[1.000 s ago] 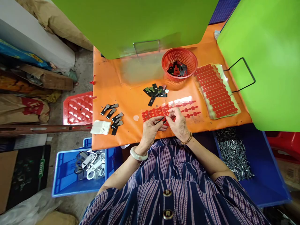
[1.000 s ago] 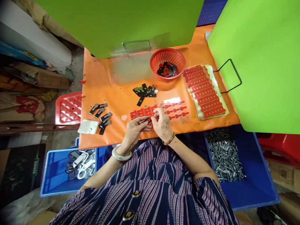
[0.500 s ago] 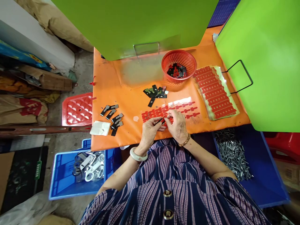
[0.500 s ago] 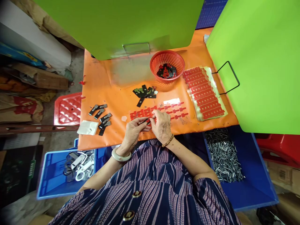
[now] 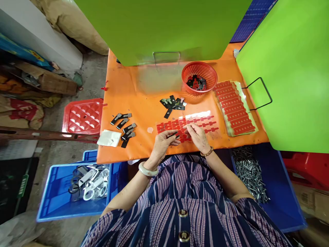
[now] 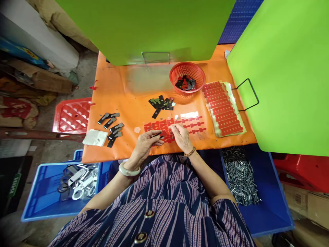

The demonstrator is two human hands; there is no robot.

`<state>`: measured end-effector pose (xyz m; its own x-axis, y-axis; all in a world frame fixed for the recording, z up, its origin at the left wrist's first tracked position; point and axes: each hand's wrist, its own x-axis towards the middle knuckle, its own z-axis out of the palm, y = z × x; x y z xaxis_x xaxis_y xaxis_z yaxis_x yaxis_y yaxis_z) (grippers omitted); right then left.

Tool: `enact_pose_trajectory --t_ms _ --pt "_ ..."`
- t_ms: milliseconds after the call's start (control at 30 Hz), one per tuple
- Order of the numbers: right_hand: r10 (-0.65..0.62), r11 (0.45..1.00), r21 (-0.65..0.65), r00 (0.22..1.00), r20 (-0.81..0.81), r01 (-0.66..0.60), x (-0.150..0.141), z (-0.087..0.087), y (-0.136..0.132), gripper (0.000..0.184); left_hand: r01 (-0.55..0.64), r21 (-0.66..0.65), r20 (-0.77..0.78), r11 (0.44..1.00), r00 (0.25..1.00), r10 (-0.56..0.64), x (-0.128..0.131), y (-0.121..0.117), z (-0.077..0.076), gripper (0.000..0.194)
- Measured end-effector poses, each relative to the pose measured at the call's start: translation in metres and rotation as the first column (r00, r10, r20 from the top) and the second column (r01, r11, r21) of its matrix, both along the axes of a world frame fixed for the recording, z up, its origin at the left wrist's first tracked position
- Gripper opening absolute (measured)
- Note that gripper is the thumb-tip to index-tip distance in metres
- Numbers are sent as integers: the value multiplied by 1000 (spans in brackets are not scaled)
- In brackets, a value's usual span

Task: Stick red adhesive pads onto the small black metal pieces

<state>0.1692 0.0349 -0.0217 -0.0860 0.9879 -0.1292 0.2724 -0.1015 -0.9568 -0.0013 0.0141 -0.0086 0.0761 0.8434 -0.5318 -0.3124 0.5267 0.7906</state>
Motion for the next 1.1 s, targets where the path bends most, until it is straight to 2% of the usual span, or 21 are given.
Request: enact_pose_trajectory --t_ms 100,200,333,467,567,733,833,1100 --pt "61 994 -86 991 -122 -72 -6 2 -3 32 8 1 11 1000 1000 -8 -1 -2 0 32" --pt "94 989 -102 985 -148 -110 -11 0 -6 28 28 10 10 1000 1000 -28 -3 -4 1 30" --pt "82 987 -128 986 -143 -101 -16 0 -8 27 57 26 23 998 998 -57 -6 -7 4 33" --pt "40 987 -147 985 -166 -65 -21 5 -12 28 48 35 -7 998 999 -48 -8 -9 5 36" --pt "55 988 -133 982 -182 -80 -25 9 -17 30 48 46 -33 998 998 -47 -10 -9 4 37" --pt "77 993 -78 992 -95 -85 -28 11 -19 31 98 106 -95 990 992 -88 -12 -10 0 35" --pt "66 990 -119 995 -69 -74 -28 7 -18 27 157 132 -169 979 977 -134 -12 -11 -3 36" --pt "89 938 -294 949 -302 -181 -20 -6 -22 32 291 113 -275 950 928 -252 -14 -13 -4 40"
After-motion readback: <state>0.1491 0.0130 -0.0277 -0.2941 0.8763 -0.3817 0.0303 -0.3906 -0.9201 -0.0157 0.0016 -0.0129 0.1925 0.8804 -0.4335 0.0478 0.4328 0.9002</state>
